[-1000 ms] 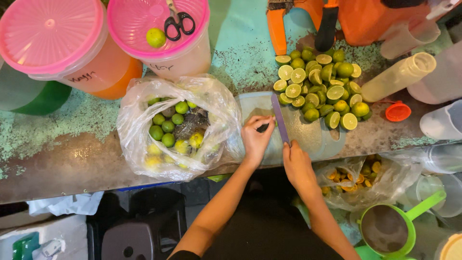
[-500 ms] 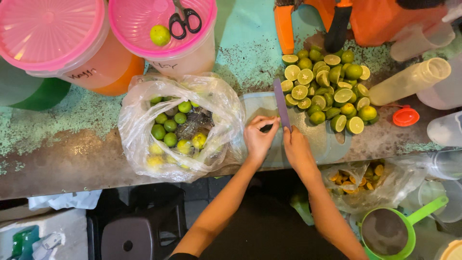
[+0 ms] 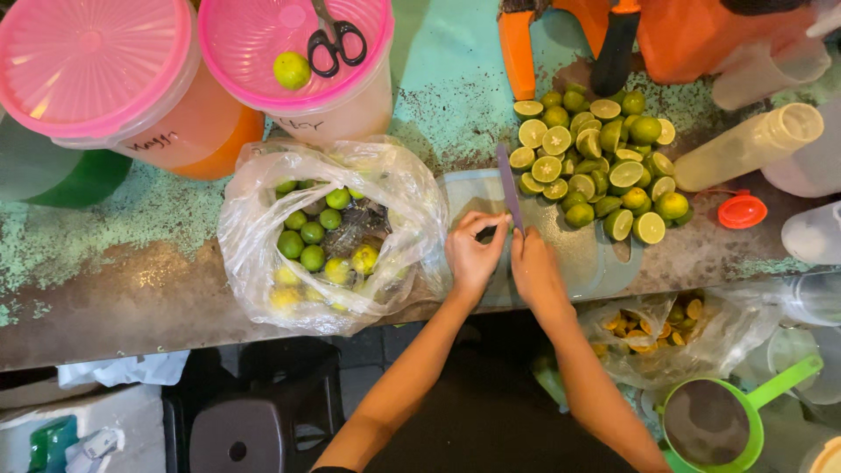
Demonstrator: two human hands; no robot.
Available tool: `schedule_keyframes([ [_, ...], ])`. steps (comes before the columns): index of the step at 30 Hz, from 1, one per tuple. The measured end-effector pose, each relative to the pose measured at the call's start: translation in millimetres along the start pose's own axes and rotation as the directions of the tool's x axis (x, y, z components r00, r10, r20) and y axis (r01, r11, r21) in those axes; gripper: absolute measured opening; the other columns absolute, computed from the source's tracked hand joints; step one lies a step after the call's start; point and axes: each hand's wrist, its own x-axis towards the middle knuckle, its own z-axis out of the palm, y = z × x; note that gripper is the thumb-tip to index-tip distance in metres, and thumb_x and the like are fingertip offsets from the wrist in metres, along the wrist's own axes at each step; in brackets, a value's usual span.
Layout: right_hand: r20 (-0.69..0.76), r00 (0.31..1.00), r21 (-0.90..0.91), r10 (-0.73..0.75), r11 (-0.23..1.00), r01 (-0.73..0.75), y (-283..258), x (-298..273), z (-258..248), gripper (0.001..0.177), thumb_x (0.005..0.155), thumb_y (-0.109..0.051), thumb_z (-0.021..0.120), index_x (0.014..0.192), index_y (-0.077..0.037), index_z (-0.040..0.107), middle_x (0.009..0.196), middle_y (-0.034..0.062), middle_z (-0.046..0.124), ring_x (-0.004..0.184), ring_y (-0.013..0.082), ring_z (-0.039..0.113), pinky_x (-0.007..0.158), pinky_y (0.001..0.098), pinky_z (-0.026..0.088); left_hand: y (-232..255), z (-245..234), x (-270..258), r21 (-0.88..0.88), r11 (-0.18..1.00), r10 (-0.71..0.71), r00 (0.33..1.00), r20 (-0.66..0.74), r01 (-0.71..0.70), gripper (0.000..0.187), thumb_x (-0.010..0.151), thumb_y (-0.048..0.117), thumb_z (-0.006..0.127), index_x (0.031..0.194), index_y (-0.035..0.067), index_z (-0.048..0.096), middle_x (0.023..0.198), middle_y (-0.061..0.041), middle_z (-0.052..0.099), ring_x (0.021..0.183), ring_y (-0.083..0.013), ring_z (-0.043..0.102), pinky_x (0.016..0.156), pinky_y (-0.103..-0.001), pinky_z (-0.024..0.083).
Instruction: The person cuts limes in half on a cutting board using a small knife, picking them one by one from a plastic bag and placing the cut pieces into a large pile on the counter.
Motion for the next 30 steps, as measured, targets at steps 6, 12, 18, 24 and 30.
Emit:
schedule_keyframes([
  [6, -0.001, 0.998, -0.026, -0.055, 0.998, 0.055, 6.4, -23.8, -4.0, 0.035, 0.106, -0.028, 0.046, 0.104, 0.005, 0.059, 0.091, 0.0388, 0.064, 0.092, 0.0585, 0.060, 0.080, 0.0638, 0.046, 2.7, -2.0, -1.0, 0.040, 0.999, -0.016, 1.000, -0.010, 0.016, 0.013, 0.088, 0.022, 0.081, 0.093, 0.010, 0.081, 0.089, -0.005, 0.075, 0.077, -0.0235, 0.073, 0.068, -0.032, 0.053],
  [12, 0.064, 0.987, -0.022, 0.147, 0.989, -0.146, -0.7, -35.7, -10.8, 0.034, 0.103, -0.029, 0.048, 0.106, 0.003, 0.059, 0.091, 0.0378, 0.065, 0.093, 0.0577, 0.061, 0.079, 0.0642, 0.046, 3.5, -1.2, -0.6, 0.020, 1.000, -0.003, 1.000, -0.013, 0.003, 0.014, 0.088, 0.022, 0.079, 0.094, 0.010, 0.081, 0.088, -0.005, 0.074, 0.078, -0.0232, 0.073, 0.068, -0.032, 0.054],
  [18, 0.016, 0.997, -0.068, 0.081, 0.994, -0.080, -17.4, -3.7, -7.1, 0.033, 0.102, -0.029, 0.050, 0.107, 0.002, 0.060, 0.091, 0.0382, 0.065, 0.093, 0.0579, 0.061, 0.081, 0.0643, 0.046, 2.9, -0.4, 2.8, 0.015, 1.000, -0.026, 0.999, -0.031, 0.027, 0.013, 0.089, 0.022, 0.079, 0.091, 0.009, 0.080, 0.088, -0.005, 0.075, 0.078, -0.0236, 0.074, 0.069, -0.033, 0.054],
  [24, 0.012, 0.998, -0.059, 0.061, 0.996, -0.060, 5.9, -29.1, -2.5, 0.032, 0.103, -0.026, 0.050, 0.104, 0.005, 0.058, 0.088, 0.0390, 0.064, 0.089, 0.0590, 0.061, 0.078, 0.0650, 0.046, 2.9, 0.7, -0.8, 0.068, 0.997, 0.025, 0.999, -0.020, -0.024, 0.015, 0.090, 0.024, 0.079, 0.090, 0.009, 0.079, 0.089, -0.006, 0.074, 0.078, -0.0282, 0.072, 0.067, -0.035, 0.053],
  [30, -0.006, 0.996, -0.106, 0.091, 0.990, -0.091, 13.6, -15.5, 13.6, 0.031, 0.102, -0.025, 0.050, 0.103, 0.005, 0.059, 0.089, 0.0387, 0.065, 0.090, 0.0580, 0.062, 0.079, 0.0650, 0.047, 2.3, 0.2, -0.7, 0.077, 0.997, -0.008, 1.000, -0.023, 0.010, 0.015, 0.090, 0.025, 0.078, 0.090, 0.010, 0.079, 0.088, -0.005, 0.074, 0.078, -0.0279, 0.072, 0.066, -0.036, 0.053],
])
